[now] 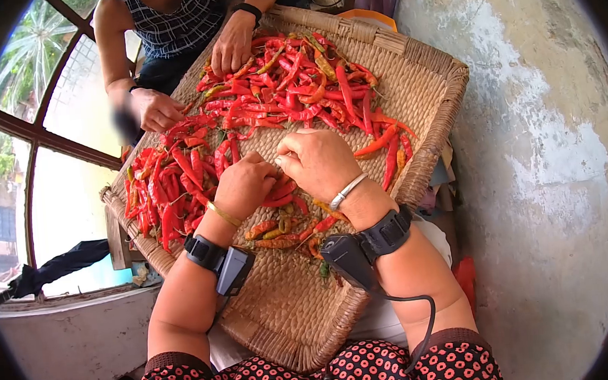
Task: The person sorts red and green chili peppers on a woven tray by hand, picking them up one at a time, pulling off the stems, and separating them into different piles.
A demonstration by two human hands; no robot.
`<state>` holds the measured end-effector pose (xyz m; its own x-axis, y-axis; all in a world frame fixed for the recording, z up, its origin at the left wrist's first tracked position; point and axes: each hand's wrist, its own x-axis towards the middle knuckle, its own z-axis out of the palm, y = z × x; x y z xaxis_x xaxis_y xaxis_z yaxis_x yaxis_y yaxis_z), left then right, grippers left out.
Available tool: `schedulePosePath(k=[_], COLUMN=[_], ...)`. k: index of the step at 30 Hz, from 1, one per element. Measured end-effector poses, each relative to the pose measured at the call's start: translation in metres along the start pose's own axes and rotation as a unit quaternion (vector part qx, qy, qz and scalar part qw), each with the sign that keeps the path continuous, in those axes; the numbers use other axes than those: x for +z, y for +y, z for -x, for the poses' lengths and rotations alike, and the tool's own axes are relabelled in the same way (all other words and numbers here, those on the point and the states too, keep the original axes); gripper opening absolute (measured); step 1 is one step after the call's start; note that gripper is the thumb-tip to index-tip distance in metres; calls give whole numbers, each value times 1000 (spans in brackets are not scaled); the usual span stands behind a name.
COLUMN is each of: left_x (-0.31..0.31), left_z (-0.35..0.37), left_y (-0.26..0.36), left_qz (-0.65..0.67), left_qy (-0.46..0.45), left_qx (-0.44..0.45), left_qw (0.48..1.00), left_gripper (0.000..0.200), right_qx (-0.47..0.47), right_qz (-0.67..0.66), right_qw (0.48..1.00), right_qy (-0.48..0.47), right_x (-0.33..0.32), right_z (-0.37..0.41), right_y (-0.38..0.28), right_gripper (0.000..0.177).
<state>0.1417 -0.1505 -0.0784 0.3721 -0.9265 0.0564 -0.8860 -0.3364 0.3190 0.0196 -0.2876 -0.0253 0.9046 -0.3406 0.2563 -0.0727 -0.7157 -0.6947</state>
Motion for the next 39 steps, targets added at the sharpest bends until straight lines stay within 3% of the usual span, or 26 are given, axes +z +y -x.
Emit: schedulePosePath(k=[2,6,8,9,10,12,13,14,16,18,20,24,27,28,30,34,36,39], left_x=[-1,-19,-30,-27,-25,-23,-30,-32,-28,-21,-10,-6,-24,-30,-19,-40,-37,-16], left_z=[-2,-4,-4,-8,-9,-9,-7,-4,0,2,3,3,-1,3,-3,4,9,8], left_y=[-4,-6,-8,-14,-18,-26,-24,-18,-1,9,10,5,-2,-4,-25,-12,10,17], left_qz=[79,118,272,413,413,199,145,146,159,98,35,57,135,164,256,120,143,26], left_qy=[34,27,54,85,84,294,207,206,41,37,-31,-57,-65,-4,220,205,-71,-85], left_qx=[36,7,-127,-218,-218,-77,-52,-52,-21,-1,9,8,-65,-75,-119,-37,-2,63], left_qw=[996,993,952,880,880,932,966,966,986,995,999,997,987,984,934,971,987,994], left_gripper=[12,9,9,12,12,17,21,21,26,23,19,16,14,15,20,27,30,28], right_qx=[6,4,3,-2,-6,-5,-4,-3,-2,-3,-4,-8,-11,-15,-10,-9,-12,-11], right_qz=[-2,2,4,1,-2,-1,1,2,0,6,12,10,8,7,6,4,0,-3], right_qw=[1000,1000,1000,1000,1000,1000,1000,1000,1000,1000,1000,1000,1000,1000,1000,1000,1000,1000], right_qy=[0,-1,4,7,9,8,7,6,6,2,-2,2,2,0,-1,5,6,11], right_x=[-2,-2,-2,-2,-1,-1,-2,-2,-1,0,0,0,-1,0,-1,1,0,0], right_z=[0,1,0,0,0,0,0,0,0,0,0,0,1,5,5,5,5,1], right_y=[0,-2,-1,-1,-1,-1,-2,-2,-2,-1,0,1,1,0,0,3,2,1], right_gripper=[13,13,13,13,13,13,13,13,13,13,13,14,14,14,14,14,14,13])
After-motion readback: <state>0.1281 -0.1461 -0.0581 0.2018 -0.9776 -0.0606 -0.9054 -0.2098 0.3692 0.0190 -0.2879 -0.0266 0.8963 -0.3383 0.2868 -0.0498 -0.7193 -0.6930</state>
